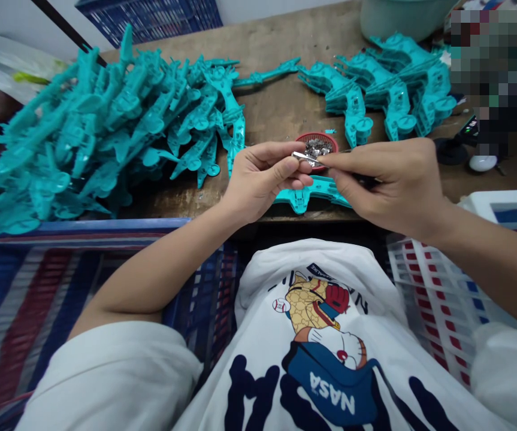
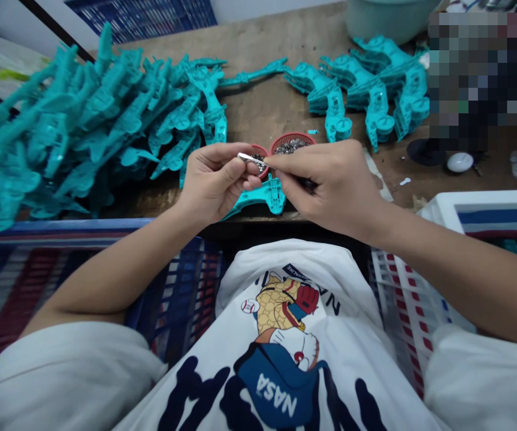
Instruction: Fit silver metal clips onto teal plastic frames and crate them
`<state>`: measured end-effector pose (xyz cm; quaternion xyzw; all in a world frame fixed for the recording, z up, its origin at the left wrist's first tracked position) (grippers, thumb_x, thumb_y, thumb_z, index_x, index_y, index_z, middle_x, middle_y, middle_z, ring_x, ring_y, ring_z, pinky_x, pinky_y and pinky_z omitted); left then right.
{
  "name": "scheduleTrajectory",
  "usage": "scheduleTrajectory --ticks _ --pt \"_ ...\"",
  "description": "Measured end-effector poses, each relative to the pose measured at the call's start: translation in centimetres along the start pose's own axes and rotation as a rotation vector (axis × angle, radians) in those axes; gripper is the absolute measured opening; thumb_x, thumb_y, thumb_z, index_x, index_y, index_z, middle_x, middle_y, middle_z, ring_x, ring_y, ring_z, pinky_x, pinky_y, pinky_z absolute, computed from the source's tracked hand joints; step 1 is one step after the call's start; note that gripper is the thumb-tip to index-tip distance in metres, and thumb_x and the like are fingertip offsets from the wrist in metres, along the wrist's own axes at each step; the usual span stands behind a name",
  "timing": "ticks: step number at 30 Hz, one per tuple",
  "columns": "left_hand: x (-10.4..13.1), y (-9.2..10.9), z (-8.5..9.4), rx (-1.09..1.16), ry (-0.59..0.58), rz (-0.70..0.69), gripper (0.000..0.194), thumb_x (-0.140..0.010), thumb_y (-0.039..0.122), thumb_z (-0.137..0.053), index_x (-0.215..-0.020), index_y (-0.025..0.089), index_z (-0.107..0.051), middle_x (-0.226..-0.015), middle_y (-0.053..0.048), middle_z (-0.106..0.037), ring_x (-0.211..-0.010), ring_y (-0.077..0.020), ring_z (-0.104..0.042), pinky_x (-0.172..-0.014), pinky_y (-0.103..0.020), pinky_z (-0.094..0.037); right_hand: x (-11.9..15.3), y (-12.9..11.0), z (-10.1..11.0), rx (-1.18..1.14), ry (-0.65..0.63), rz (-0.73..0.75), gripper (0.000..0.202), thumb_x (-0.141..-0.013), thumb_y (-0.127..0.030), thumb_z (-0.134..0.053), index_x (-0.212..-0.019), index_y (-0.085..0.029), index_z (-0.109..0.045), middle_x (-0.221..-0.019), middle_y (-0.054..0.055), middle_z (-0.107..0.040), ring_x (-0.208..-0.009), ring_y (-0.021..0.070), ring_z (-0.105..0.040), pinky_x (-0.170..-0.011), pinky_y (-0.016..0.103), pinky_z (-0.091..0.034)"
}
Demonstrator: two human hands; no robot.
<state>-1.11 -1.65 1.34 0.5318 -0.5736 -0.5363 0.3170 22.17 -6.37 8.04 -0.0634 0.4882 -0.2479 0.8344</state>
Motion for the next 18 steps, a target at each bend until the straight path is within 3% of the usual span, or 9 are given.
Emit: scheduleTrajectory --ticks 10,18 --pt "0.1 0.1 0.2 -0.004 0.039 0.05 0.037 -0.108 0.047 -0.115 -0.13 0.027 -0.094 -0.101 0.002 -0.095 -0.099 -0.0244 -0.1 -0.09 -0.031 -0.086 0.5 0.6 -0.2 0.084 -0.094 -0.054 0.035 -0.125 -0.026 -0.066 -0.127 -0.028 -0.101 -0.107 0.007 -0.094 -0.097 0.0258 -0.092 -0.083 0.034 -0.066" --pt "0.4 0.6 -0.1 0.007 0.012 0.014 0.032 -0.108 0.041 -0.114 -0.131 0.026 -0.097 -0.111 -0.004 -0.097 -0.105 -0.0285 -0.1 -0.095 -0.037 -0.088 0.2 1.5 -0.1 0.022 -0.167 -0.206 0.022 -0.118 -0.042 -0.081 -0.124 -0.033 -0.101 -0.103 0.007 -0.091 -0.099 0.0288 -0.088 -0.078 0.035 -0.063"
Point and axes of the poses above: each hand's wrist, its own x-axis away from the middle knuckle, its own z-axis out of the back of the hand, y = z × x, the point moved 5 cm from there along -x, towards the middle knuckle
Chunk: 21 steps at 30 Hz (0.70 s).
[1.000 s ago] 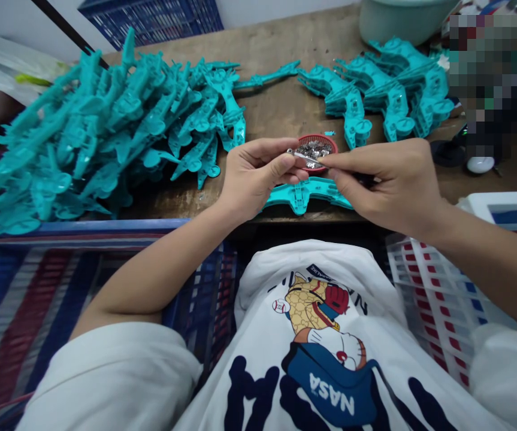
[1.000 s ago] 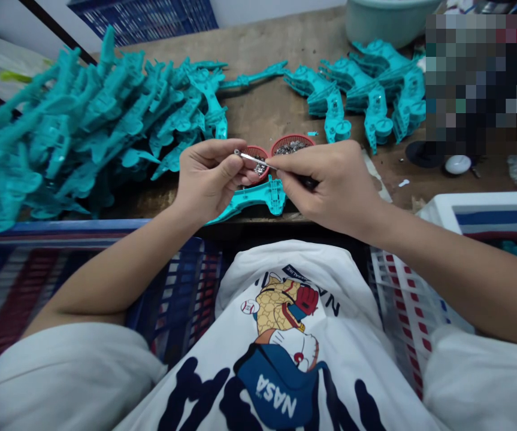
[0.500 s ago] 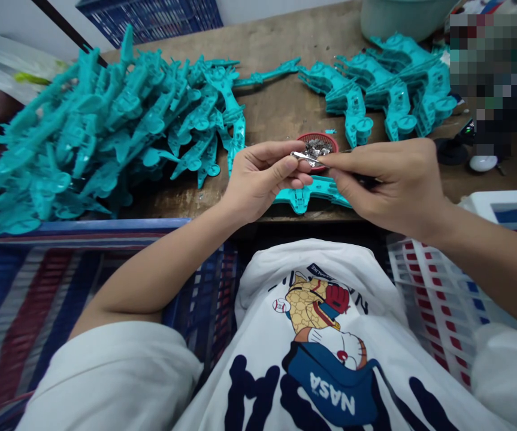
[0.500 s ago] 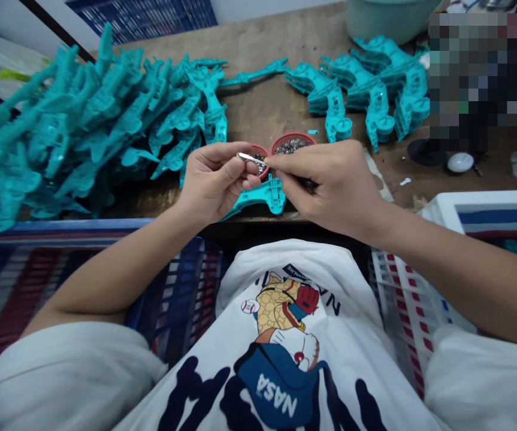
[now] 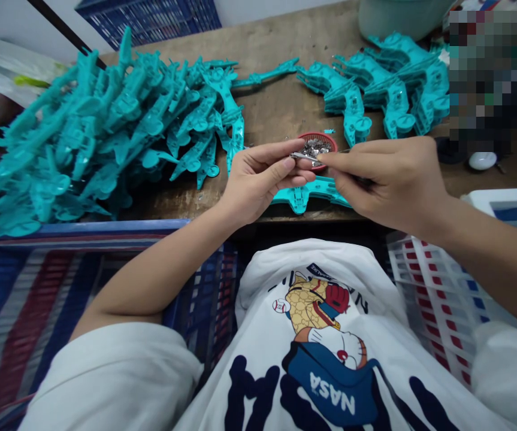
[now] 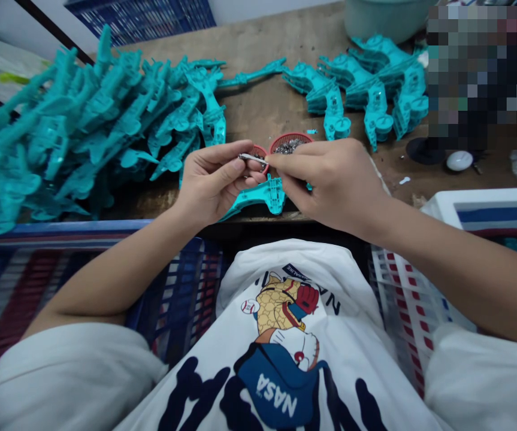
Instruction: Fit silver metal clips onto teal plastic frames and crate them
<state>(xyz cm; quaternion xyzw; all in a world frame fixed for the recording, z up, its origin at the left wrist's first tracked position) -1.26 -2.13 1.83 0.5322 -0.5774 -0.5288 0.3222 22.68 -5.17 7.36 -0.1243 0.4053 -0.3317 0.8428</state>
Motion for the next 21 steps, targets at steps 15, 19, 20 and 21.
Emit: scheduleTrajectory --ticks 15,19,20,21 --pt "0.3 0.1 0.1 -0.041 -0.029 0.043 0.034 -0.108 0.047 -0.113 -0.128 0.024 -0.098 -0.097 -0.003 -0.09 -0.095 -0.0297 -0.099 -0.085 -0.037 -0.088 0.0 0.7 0.2 -0.021 -0.011 -0.01 0.016 -0.112 -0.041 -0.086 -0.117 -0.034 -0.101 -0.098 0.004 -0.089 -0.094 0.0258 -0.087 -0.083 0.034 -0.065" --pt "0.4 -0.2 0.1 -0.046 -0.018 0.051 0.035 -0.107 0.048 -0.114 -0.128 0.024 -0.098 -0.093 -0.002 -0.089 -0.091 -0.0281 -0.098 -0.083 -0.036 -0.087 -0.2 -0.1 0.2 -0.044 0.016 0.069 0.023 -0.111 -0.031 -0.08 -0.116 -0.031 -0.103 -0.102 0.006 -0.094 -0.088 0.0254 -0.087 -0.082 0.036 -0.063" --pt "0.4 -0.2 0.1 -0.045 -0.025 0.042 0.038 -0.105 0.049 -0.116 -0.128 0.025 -0.098 -0.093 -0.002 -0.089 -0.09 -0.0273 -0.098 -0.082 -0.035 -0.086 -0.3 -0.3 0.2 -0.064 0.022 0.074 0.025 -0.111 -0.029 -0.079 -0.115 -0.029 -0.103 -0.103 0.007 -0.095 -0.086 0.0248 -0.087 -0.08 0.036 -0.062" --pt "0.5 -0.2 0.0 -0.044 -0.029 0.032 0.04 -0.104 0.05 -0.117 -0.128 0.026 -0.097 -0.093 -0.001 -0.089 -0.089 -0.0268 -0.097 -0.082 -0.034 -0.086 -0.3 -0.4 0.2 -0.095 0.017 0.051 0.026 -0.111 -0.029 -0.078 -0.114 -0.027 -0.104 -0.103 0.007 -0.095 -0.084 0.0241 -0.086 -0.078 0.035 -0.061"
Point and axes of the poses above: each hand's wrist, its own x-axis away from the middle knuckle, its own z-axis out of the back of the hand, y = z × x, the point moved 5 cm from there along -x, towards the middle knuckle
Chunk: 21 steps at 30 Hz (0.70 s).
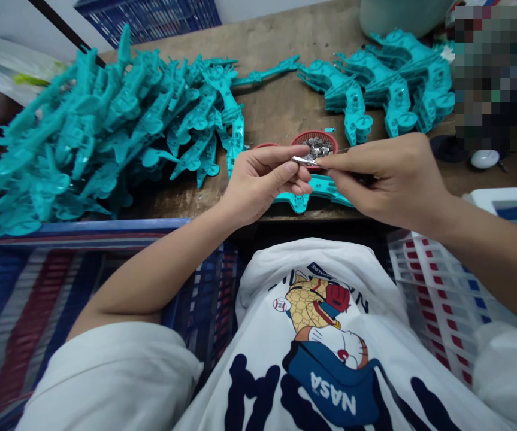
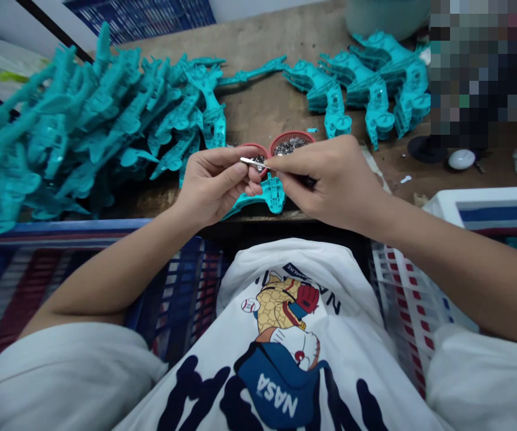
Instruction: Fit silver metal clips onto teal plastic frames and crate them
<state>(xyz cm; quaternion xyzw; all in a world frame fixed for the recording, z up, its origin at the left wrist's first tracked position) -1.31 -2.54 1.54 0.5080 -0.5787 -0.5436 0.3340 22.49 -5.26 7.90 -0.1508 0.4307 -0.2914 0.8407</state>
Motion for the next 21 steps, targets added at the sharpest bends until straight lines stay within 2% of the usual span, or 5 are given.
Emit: scheduleTrajectory --ticks 4,7,10,13,21 --pt "0.0 0.1 -0.1 0.003 0.019 -0.022 0.042 -0.101 0.052 -0.119 -0.126 0.025 -0.097 -0.091 -0.001 -0.089 -0.086 -0.0262 -0.097 -0.081 -0.034 -0.085 -0.3 0.5 -0.4 -0.199 -0.037 -0.253 0.023 -0.112 -0.039 -0.086 -0.109 -0.025 -0.104 -0.097 0.007 -0.092 -0.082 0.0232 -0.08 -0.068 0.031 -0.055" --pt "-0.2 0.0 -0.2 0.006 0.008 -0.022 0.044 -0.1 0.055 -0.12 -0.124 0.026 -0.098 -0.091 -0.001 -0.089 -0.086 -0.0257 -0.096 -0.081 -0.033 -0.085 -0.2 1.3 -1.1 -0.417 -0.066 -0.404 0.023 -0.106 -0.045 -0.097 -0.108 -0.023 -0.102 -0.081 0.003 -0.081 -0.073 0.0193 -0.07 -0.06 0.028 -0.047" --pt "-0.4 -0.2 0.0 -0.008 -0.008 -0.034 0.048 -0.099 0.059 -0.119 -0.127 0.027 -0.098 -0.095 -0.001 -0.091 -0.088 -0.0256 -0.097 -0.082 -0.034 -0.085 0.2 2.4 -2.3 -0.707 -0.11 -0.58 0.024 -0.103 -0.043 -0.106 -0.109 -0.02 -0.099 -0.068 -0.002 -0.062 -0.059 0.0121 -0.051 -0.053 0.025 -0.032" --pt "-0.5 -0.3 0.3 -0.024 -0.004 -0.057 0.051 -0.1 0.063 -0.119 -0.131 0.028 -0.097 -0.097 -0.002 -0.092 -0.091 -0.0261 -0.097 -0.084 -0.035 -0.085 0.6 3.0 -3.5 -0.959 -0.132 -0.738 0.028 -0.098 -0.036 -0.111 -0.11 -0.018 -0.093 -0.071 -0.003 -0.059 -0.059 0.0104 -0.045 -0.051 0.025 -0.03" --pt "-0.8 -0.5 1.2 -0.039 0.044 -0.035 0.046 -0.104 0.053 -0.116 -0.135 0.026 -0.095 -0.095 -0.002 -0.09 -0.095 -0.0281 -0.098 -0.083 -0.036 -0.085 0.9 2.5 -4.7 -1.17 -0.193 -0.838 0.032 -0.1 -0.033 -0.108 -0.11 -0.019 -0.081 -0.073 -0.008 -0.051 -0.053 0.0059 -0.033 -0.048 0.021 -0.027"
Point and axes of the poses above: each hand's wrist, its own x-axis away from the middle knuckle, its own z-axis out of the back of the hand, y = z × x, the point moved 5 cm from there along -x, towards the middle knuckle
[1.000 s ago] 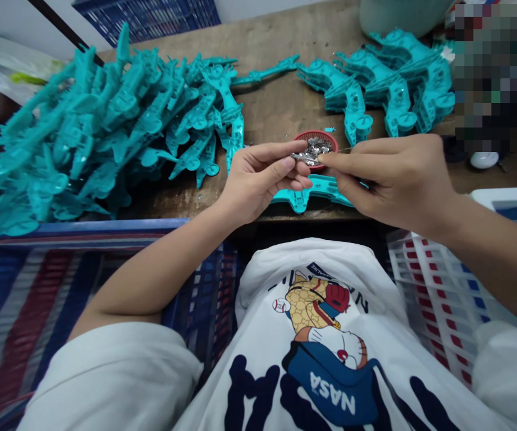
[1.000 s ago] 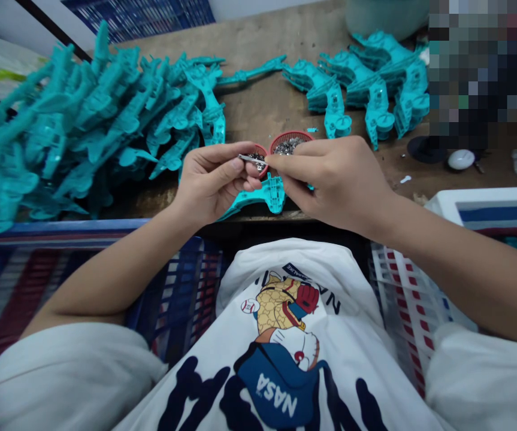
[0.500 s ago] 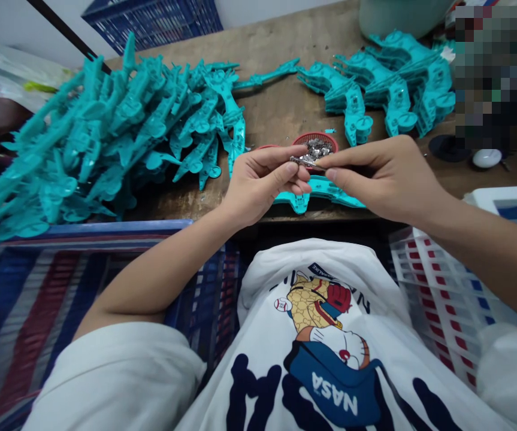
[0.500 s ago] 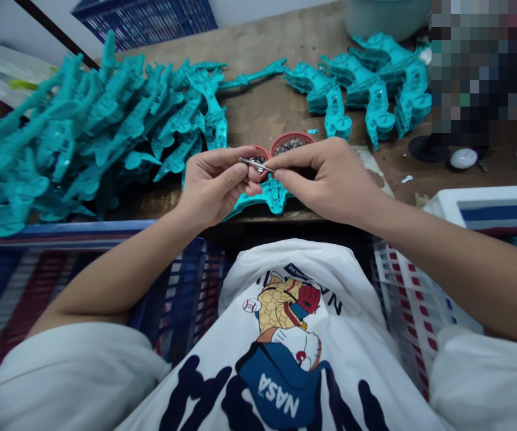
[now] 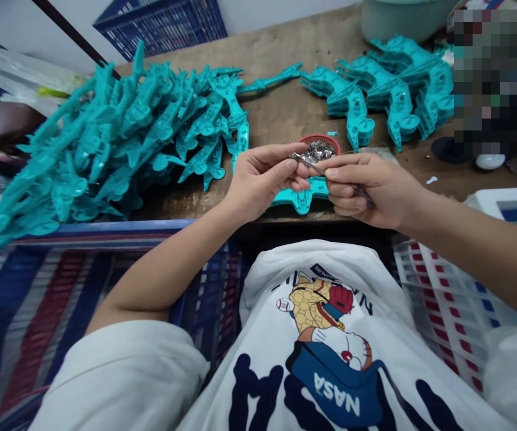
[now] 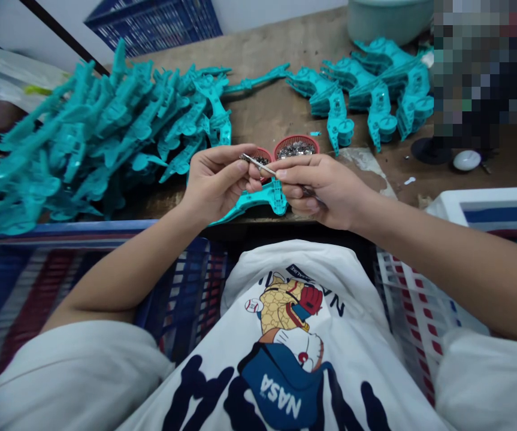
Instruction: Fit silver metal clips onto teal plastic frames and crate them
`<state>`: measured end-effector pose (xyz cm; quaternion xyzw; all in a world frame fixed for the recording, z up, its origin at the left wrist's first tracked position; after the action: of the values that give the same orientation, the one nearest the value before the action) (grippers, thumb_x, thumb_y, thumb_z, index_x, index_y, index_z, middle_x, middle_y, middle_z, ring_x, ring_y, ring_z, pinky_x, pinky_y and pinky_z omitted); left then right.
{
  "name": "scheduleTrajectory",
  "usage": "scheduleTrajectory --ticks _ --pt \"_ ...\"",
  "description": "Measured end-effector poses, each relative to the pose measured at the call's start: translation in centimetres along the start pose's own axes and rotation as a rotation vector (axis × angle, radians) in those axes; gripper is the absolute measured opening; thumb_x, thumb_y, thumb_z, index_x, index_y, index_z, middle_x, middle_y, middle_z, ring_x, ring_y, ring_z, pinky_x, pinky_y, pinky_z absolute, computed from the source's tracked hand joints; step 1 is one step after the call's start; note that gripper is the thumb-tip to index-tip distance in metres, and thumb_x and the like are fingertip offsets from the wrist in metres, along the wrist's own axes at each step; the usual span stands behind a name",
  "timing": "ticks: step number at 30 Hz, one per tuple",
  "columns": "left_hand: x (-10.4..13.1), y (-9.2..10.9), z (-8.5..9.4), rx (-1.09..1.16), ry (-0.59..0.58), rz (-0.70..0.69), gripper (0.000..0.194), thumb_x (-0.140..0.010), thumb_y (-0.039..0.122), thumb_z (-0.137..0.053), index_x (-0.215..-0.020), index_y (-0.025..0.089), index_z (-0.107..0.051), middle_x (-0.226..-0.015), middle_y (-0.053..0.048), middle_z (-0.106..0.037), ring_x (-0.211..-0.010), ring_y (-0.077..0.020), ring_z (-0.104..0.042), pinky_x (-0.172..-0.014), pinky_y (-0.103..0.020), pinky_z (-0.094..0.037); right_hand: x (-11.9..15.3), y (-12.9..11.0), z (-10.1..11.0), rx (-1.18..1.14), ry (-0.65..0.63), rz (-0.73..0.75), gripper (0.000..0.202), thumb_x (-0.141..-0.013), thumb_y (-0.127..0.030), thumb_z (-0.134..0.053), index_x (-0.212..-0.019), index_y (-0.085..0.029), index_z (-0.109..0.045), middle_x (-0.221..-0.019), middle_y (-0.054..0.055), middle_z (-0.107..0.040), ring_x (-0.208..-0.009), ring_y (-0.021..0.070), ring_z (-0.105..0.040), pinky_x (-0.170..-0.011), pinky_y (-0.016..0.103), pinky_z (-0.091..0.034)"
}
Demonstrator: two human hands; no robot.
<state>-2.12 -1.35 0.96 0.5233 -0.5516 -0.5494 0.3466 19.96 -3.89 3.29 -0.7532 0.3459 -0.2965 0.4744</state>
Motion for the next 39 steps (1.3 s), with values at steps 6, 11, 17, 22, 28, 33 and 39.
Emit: scheduleTrajectory --ticks 6,11,17,22,28,33,39 --pt "-0.1 0.3 0.1 -0.001 -0.007 0.051 0.048 -0.107 0.056 -0.114 -0.139 0.026 -0.094 -0.097 -0.001 -0.087 -0.096 -0.0277 -0.098 -0.08 -0.033 -0.085 0.3 0.3 -0.7 -0.014 -0.037 0.021 0.033 -0.104 -0.037 -0.106 -0.115 -0.02 -0.081 -0.073 -0.011 -0.046 -0.051 0.0053 -0.032 -0.048 0.02 -0.028" --pt "0.0 0.4 -0.2 0.01 -0.02 0.03 0.047 -0.105 0.058 -0.115 -0.135 0.028 -0.094 -0.095 0.001 -0.087 -0.092 -0.0255 -0.097 -0.08 -0.033 -0.085 0.2 1.0 -0.9 -0.093 -0.036 0.038 0.03 -0.099 -0.032 -0.105 -0.115 -0.021 -0.082 -0.071 -0.012 -0.046 -0.052 0.0062 -0.032 -0.049 0.02 -0.029" --pt "-0.2 -0.1 -0.2 0.026 0.007 0.018 0.041 -0.107 0.052 -0.114 -0.13 0.025 -0.094 -0.103 -0.003 -0.09 -0.093 -0.0268 -0.098 -0.077 -0.033 -0.084 0.0 2.1 -0.8 -0.113 -0.028 0.082 0.028 -0.102 -0.036 -0.102 -0.119 -0.023 -0.084 -0.069 -0.013 -0.042 -0.051 0.007 -0.032 -0.049 0.019 -0.028" --pt "-0.2 0.5 -0.8 0.032 -0.03 0.009 0.037 -0.104 0.044 -0.115 -0.123 0.022 -0.093 -0.098 -0.002 -0.089 -0.087 -0.0266 -0.097 -0.079 -0.035 -0.085 -0.1 2.7 -1.0 -0.144 -0.014 0.114 0.028 -0.1 -0.035 -0.101 -0.118 -0.022 -0.084 -0.069 -0.013 -0.043 -0.05 0.0064 -0.029 -0.048 0.019 -0.027" --pt "0.4 2.1 -1.9 -0.029 0.021 0.057 0.027 -0.104 0.032 -0.11 -0.12 0.021 -0.092 -0.092 0.0 -0.088 -0.089 -0.0268 -0.098 -0.086 -0.036 -0.087 -0.2 3.1 -1.1 -0.184 0.023 0.154 0.031 -0.093 -0.035 -0.102 -0.115 -0.022 -0.085 -0.067 -0.012 -0.045 -0.05 0.0078 -0.028 -0.047 0.019 -0.029" --pt "0.3 2.6 -2.4 0.001 0.038 0.083 0.022 -0.101 0.024 -0.108 -0.115 0.019 -0.092 -0.094 -0.002 -0.089 -0.093 -0.0288 -0.098 -0.089 -0.039 -0.087 -0.4 3.5 -0.7 -0.12 0.081 0.161 0.035 -0.091 -0.041 -0.105 -0.115 -0.023 -0.086 -0.068 -0.012 -0.046 -0.051 0.0089 -0.031 -0.047 0.02 -0.031" --pt "0.1 2.7 -2.1 0.04 0.064 0.089 0.022 -0.098 0.015 -0.107 -0.113 0.016 -0.09 -0.097 -0.004 -0.09 -0.098 -0.0315 -0.099 -0.092 -0.042 -0.088 -0.9 2.5 1.1 0.079 0.144 0.24 0.038 -0.089 -0.049 -0.109 -0.113 -0.024 -0.092 -0.064 -0.01 -0.047 -0.051 0.0099 -0.038 -0.048 0.022 -0.034"
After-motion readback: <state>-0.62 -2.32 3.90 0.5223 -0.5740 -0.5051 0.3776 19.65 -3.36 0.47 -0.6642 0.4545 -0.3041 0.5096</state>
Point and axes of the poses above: each hand's wrist, its own x-axis away from the middle knuckle, its own z-axis out of the back of the hand, y = z × x, the point moved 5 cm from there along -x, towards the middle knuckle
